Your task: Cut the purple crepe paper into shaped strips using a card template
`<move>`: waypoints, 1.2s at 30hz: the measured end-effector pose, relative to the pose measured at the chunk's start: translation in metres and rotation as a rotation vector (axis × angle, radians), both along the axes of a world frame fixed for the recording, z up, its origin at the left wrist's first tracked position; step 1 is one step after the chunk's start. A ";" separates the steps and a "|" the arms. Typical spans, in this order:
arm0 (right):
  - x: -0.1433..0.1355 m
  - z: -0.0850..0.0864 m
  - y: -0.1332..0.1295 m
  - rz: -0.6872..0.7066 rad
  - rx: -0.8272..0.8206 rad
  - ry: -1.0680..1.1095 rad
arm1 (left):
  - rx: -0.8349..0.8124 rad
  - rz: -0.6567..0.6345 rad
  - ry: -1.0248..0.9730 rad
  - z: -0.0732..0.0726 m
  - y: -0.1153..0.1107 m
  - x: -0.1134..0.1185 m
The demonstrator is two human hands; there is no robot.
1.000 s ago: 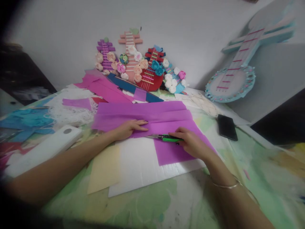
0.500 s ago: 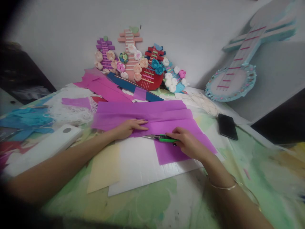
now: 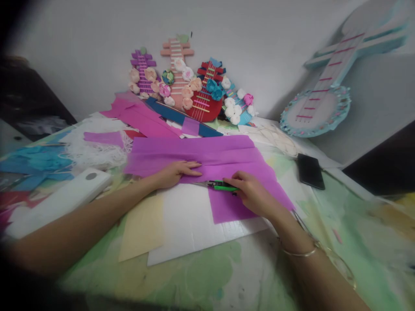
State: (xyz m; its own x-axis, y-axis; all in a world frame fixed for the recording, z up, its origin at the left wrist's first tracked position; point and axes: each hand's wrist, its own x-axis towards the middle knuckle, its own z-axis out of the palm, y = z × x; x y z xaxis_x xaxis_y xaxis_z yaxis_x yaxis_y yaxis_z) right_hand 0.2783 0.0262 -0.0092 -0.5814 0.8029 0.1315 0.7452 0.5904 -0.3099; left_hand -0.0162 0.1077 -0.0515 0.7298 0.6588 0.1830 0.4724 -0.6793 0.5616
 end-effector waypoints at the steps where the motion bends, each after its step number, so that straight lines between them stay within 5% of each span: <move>1: 0.001 0.000 0.000 -0.001 -0.007 0.005 | -0.004 0.001 -0.013 0.000 0.000 0.000; 12: 0.004 -0.001 0.005 -0.010 -0.037 0.056 | -0.040 0.031 -0.171 0.000 -0.001 -0.006; 36: 0.004 -0.001 0.000 -0.019 0.039 0.001 | -0.030 0.041 -0.135 0.000 -0.002 -0.003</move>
